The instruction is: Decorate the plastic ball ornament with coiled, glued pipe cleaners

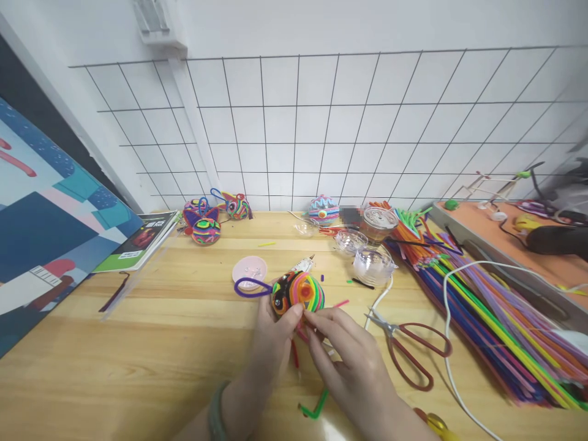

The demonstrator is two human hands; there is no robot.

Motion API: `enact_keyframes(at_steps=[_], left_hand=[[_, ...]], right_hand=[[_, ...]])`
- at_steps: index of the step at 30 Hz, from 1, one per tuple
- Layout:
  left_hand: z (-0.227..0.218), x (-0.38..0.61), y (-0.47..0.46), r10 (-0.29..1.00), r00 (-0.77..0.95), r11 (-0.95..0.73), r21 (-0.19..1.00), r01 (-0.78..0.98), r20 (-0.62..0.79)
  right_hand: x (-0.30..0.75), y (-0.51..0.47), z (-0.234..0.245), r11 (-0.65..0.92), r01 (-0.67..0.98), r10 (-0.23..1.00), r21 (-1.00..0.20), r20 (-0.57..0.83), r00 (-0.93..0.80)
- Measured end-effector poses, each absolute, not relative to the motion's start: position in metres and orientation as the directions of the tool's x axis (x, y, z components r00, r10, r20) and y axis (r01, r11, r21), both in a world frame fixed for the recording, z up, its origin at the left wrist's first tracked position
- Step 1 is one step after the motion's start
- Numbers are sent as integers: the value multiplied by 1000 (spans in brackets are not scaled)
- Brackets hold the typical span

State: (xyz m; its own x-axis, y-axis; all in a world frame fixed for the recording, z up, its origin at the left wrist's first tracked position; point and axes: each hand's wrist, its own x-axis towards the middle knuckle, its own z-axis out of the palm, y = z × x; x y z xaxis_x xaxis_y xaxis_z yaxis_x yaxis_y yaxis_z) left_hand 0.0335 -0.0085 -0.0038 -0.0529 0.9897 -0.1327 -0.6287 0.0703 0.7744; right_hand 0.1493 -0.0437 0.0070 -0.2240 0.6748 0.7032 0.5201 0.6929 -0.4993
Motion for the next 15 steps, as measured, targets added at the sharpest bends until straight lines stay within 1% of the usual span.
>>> enact_keyframes(at_steps=[3,7,11,15], left_hand=[[-2,32,-8,987,-59,84,795,-600,-149],[-4,29,-8,987,-42,108,831,-545,-156],[-12,24,-5,983,-13,154,868,-471,-182],[-15,21,-3,980,46,193,890,-413,-191]], right_hand=[[153,-44,9,698,542,675,-468,684,-277],[160,-43,11,705,607,657,-367,659,-365],[165,-40,11,691,664,652,-285,643,-402],[173,-38,12,679,681,675,-273,597,-434]])
